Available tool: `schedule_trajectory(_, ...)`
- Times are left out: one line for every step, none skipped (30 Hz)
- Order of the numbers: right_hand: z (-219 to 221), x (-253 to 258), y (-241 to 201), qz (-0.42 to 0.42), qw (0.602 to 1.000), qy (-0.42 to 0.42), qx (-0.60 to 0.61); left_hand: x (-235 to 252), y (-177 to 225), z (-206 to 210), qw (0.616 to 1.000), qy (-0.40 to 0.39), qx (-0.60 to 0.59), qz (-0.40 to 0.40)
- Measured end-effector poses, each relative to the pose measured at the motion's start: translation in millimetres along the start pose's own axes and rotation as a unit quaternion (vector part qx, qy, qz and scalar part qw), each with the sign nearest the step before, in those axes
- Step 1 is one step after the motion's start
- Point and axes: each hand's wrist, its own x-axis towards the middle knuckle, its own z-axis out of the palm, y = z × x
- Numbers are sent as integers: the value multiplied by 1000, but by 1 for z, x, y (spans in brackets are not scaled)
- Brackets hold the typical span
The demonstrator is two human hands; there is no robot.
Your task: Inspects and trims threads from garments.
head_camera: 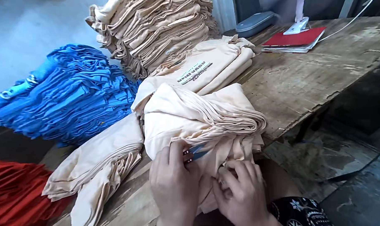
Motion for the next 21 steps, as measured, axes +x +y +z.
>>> schedule_trajectory(4, -1, 4, -4, 999, 23, 26, 0, -1, 3, 1000, -5, -16, 5)
schedule_trajectory(4, -4, 10, -3, 996, 50, 73, 0, -5, 6, 999, -10, -35, 9)
schedule_trajectory(1, -10, 17, 4, 990, 75, 119, 0, -11, 10, 998, -17, -53, 9)
schedule_trajectory(-5, -17, 24, 20, 985, 91, 143, -1, -18, 12, 997, -22, -74, 7)
schedule_trajectory(-11, -24, 32, 36, 983, 98, 151, -2, -24, 14, 995, -27, -93, 8)
schedule_trajectory(-15, -29, 40, 50, 982, 100, 152, -3, -29, 15, 994, -29, -107, 10)
schedule_trajectory(-18, -33, 45, 62, 983, 92, 149, -3, -31, 17, 993, -30, -115, 11)
schedule_trajectory(-22, -34, 45, 66, 984, 78, 143, -4, -31, 17, 993, -31, -111, 9)
schedule_trajectory(-26, -32, 40, 59, 988, 60, 132, -4, -27, 16, 995, -33, -96, 5)
schedule_trajectory(-28, -26, 31, 47, 992, 41, 110, -3, -21, 14, 997, -35, -73, -1)
schedule_trajectory(-27, -20, 19, 36, 996, 26, 80, -2, -13, 9, 998, -38, -48, -6)
schedule_trajectory(-22, -12, 9, 29, 998, 17, 46, -1, -5, 5, 999, -35, -27, -5)
schedule_trajectory(-13, -6, 4, 24, 999, 15, 16, -1, 1, 2, 999, -28, -20, 6)
schedule_trajectory(-6, -4, 6, 23, 999, 23, 14, -3, 5, 0, 999, -23, -33, 27)
schedule_trajectory(-1, -5, 11, 29, 998, 41, 41, -5, 6, -2, 996, -26, -64, 56)
schedule_trajectory(-1, -9, 17, 36, 994, 65, 81, -9, 5, -3, 991, -36, -104, 81)
schedule_trajectory(-3, -13, 23, 45, 988, 86, 117, -12, 5, -3, 983, -57, -146, 90)
schedule_trajectory(-6, -17, 29, 60, 983, 97, 146, -17, 5, -5, 975, -89, -182, 87)
schedule_trajectory(-8, -22, 33, 76, 977, 106, 170, -21, 8, -8, 969, -123, -199, 74)
schedule_trajectory(-8, -26, 35, 91, 972, 112, 188, -26, 10, -8, 967, -150, -198, 62)
schedule_trajectory(-7, -30, 35, 101, 968, 115, 201, -29, 10, -4, 966, -163, -193, 54)
